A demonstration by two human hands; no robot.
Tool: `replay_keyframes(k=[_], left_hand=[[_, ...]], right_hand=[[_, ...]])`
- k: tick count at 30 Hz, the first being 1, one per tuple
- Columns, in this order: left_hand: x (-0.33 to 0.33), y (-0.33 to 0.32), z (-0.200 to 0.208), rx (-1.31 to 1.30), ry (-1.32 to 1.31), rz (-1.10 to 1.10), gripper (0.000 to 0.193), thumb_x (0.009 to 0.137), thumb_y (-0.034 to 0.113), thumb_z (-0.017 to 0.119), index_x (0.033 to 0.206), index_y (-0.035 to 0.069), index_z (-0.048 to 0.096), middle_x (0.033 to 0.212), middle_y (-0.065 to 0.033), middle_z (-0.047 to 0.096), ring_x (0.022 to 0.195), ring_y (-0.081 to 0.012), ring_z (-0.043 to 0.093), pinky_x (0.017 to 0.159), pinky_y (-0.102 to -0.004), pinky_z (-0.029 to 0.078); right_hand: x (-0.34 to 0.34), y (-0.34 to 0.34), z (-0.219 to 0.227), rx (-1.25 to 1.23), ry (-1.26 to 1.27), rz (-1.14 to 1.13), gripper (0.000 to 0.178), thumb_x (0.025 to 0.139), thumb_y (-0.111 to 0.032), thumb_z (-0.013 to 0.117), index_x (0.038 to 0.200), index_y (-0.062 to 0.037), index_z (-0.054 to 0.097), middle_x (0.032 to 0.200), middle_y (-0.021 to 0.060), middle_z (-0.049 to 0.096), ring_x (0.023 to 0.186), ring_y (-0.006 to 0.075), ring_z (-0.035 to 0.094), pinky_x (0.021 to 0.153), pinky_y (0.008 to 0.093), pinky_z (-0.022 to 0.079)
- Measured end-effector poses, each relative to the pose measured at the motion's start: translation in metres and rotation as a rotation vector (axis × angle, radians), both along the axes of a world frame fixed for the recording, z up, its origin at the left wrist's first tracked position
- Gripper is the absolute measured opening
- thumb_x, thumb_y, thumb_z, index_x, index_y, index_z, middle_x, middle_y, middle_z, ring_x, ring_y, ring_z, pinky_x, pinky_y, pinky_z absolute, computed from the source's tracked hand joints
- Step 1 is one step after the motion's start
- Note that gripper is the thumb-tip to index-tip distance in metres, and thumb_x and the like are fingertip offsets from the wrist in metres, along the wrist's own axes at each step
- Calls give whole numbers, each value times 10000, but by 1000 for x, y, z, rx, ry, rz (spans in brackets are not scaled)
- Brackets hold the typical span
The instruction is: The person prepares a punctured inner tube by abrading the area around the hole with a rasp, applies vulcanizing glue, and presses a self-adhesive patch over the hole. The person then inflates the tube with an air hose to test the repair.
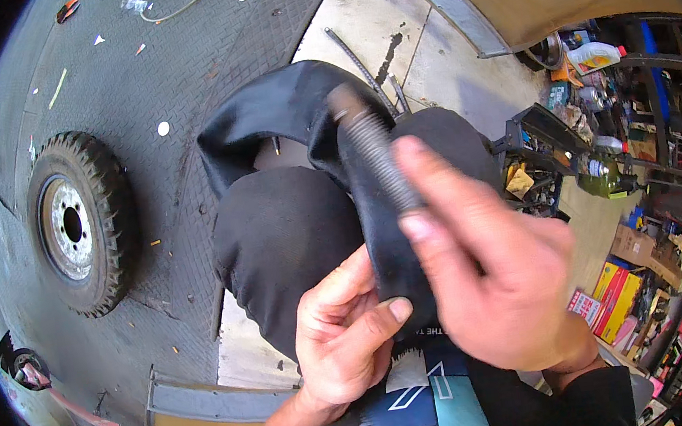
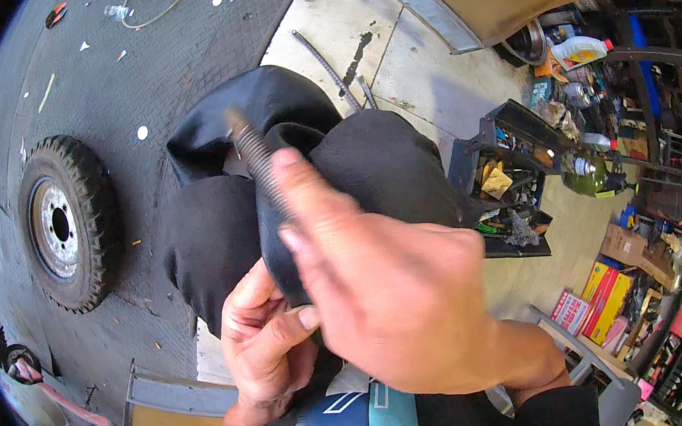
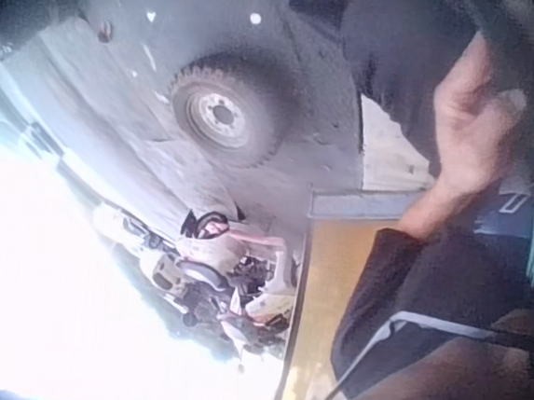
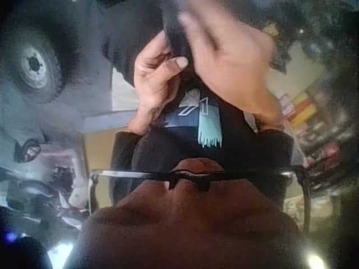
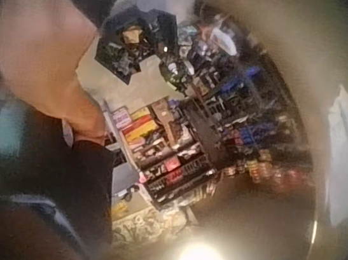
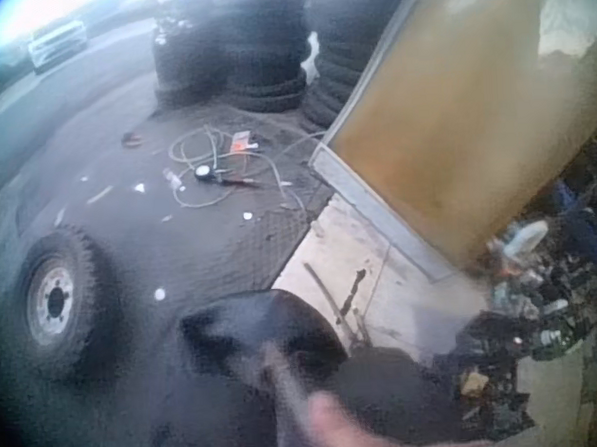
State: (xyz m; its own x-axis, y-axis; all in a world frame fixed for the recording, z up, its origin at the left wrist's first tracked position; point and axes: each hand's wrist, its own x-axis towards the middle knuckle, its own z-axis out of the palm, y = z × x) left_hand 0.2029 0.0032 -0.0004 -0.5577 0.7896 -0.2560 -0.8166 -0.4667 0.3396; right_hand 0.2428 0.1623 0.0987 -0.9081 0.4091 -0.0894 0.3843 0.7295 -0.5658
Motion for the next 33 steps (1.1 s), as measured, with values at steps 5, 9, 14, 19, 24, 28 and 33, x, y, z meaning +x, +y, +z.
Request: replay_keyframes(k=[5,9,14,19,24,28,33], left_hand=[[1,-1,1,-20,-75,27,708,917,-236,526,1604,-103,419,1605,-224,537,1515,-307,499,1277,-426,357],[2,1,1,-5,9,-1,715,913,-233,539,1605,-109,410,1593,-232,544,1502,-296,513,1268,-418,373],[4,-1,2,15,-43,21,707,919,-232,532,1604,-116,405,1595,-240,538,1501,-301,514,1264,-414,382],[4,3,6,-70,-19,6,682,922,-220,540,1588,-109,441,1552,-233,582,1453,-298,562,1252,-420,401],[-4,-2,20,-96,-104,-45,695,918,-203,569,1592,-91,440,1489,-205,635,1400,-284,611,1215,-409,446],[-23,1,25,-191,-168,-189,661,911,-188,593,1550,-45,501,1458,-159,660,1349,-252,642,1188,-390,470],[-33,14,30,-336,-204,-281,561,904,-153,611,1452,-32,591,1383,-146,709,1255,-251,699,1133,-389,524]], right_hand=[[17,0,13,-68,-26,173,494,909,39,740,1395,97,671,995,233,799,697,229,790,625,312,585],[9,2,-4,10,-19,127,475,945,22,752,1412,53,676,967,200,783,639,238,748,600,327,561],[15,2,6,-41,102,68,486,922,14,764,1397,72,675,1100,259,787,760,230,800,675,328,608],[3,7,-3,22,-43,39,442,957,-23,749,1392,35,695,940,160,762,605,169,675,562,293,514],[21,40,-27,-281,244,-548,386,1075,-162,678,1433,-17,685,684,-70,572,500,21,447,471,211,327],[44,47,-21,-410,248,-614,442,1080,-171,681,1481,5,623,664,-33,595,523,32,501,498,207,360],[57,32,-24,-414,234,-478,473,1044,-109,705,1489,23,612,603,-15,605,537,42,549,530,221,401]])
